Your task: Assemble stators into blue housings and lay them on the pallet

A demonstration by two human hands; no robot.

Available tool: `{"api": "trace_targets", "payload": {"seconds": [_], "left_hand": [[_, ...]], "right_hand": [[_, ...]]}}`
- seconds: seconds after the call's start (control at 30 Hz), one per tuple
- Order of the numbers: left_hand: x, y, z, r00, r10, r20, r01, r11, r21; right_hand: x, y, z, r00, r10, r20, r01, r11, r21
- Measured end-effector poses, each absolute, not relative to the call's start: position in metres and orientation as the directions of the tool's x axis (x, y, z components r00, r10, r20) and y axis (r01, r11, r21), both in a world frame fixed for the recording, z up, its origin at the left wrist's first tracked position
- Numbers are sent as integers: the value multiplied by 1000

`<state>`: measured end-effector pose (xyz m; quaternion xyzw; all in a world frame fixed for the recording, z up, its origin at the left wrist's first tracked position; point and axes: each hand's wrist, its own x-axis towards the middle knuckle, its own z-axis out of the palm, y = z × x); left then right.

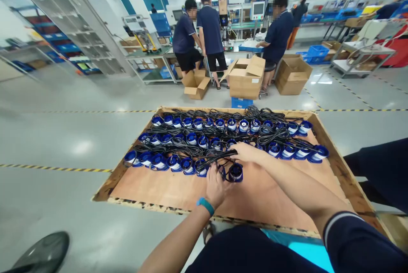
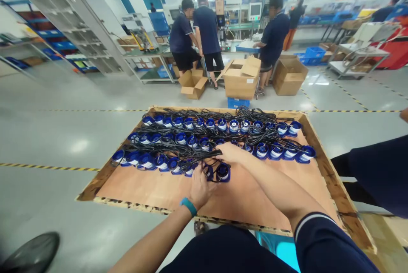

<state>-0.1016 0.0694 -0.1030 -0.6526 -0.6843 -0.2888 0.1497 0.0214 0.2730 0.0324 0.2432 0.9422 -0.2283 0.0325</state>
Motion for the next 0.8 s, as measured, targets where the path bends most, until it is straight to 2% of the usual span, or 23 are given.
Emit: {"api": "trace_targets", "payload": {"seconds": [0.13,0.27,0.37,0.5,0.67,0.8], "left_hand": [[-96,58,-98,-125,763,634,968,-45,246],[-96,64,-92,-75,794,603,985,-36,170],[-98,73,-95,-87,873,480,994,46,97],[-101,77,-105,-69,932,356,997,48,67],[-101,81,-100,-57,945,322,998,53,23],[-99,91,-83,-15,953,303,1000,16,0]], "right_hand": [[8,273,15,-831,499,-247,556,762,-332],[8,266,4,-808,545,-222,589,758,-281],[12,261,-1,-858,487,-164,513,799,-313],[18,269,-11,-914,381,-139,404,829,-386],[19,292,-24,-928,328,-175,371,792,-484],[17,298,-34,-909,336,-247,417,740,-528]]}}
